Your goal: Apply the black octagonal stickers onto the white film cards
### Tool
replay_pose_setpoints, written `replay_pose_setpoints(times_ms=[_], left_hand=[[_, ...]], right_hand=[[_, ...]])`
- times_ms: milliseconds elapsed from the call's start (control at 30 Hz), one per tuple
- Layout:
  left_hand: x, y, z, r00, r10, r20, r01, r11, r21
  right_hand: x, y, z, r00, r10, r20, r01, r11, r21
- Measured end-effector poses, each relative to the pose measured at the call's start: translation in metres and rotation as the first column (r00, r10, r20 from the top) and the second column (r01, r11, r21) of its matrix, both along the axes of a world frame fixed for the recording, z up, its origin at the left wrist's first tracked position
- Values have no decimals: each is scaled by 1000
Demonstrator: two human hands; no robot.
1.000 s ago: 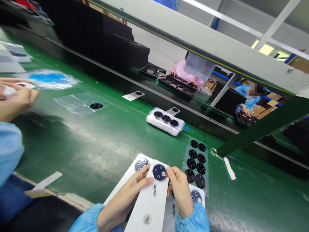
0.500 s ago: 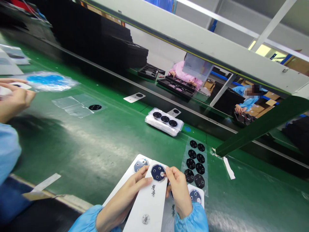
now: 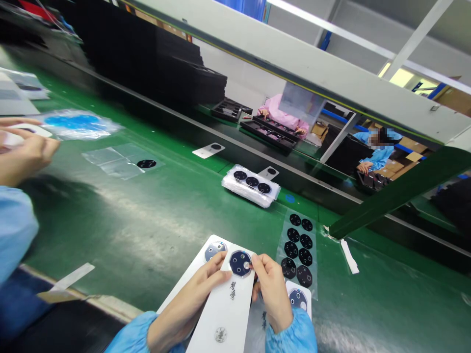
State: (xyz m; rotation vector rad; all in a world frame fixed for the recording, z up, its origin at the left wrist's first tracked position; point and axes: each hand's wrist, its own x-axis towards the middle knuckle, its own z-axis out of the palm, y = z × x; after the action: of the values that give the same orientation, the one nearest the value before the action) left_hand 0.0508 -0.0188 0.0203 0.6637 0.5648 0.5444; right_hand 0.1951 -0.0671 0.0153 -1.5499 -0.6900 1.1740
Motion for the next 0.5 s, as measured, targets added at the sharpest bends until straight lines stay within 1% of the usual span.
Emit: replay_pose_setpoints(times_ms=[233, 367, 500], left_hand=[[0, -1, -5, 1000, -10, -15, 11, 999, 39], [0, 0, -2, 1000, -1, -28, 2, 999, 35], [1, 0, 1, 1000, -2, -9, 2, 1000, 6]], right_hand=[[0, -2, -1, 1000, 20, 4, -20, 1000, 8], [0, -2, -2, 1000, 18, 1, -18, 1000, 7], [0, -2, -2, 1000, 17, -3, -17, 1000, 4]])
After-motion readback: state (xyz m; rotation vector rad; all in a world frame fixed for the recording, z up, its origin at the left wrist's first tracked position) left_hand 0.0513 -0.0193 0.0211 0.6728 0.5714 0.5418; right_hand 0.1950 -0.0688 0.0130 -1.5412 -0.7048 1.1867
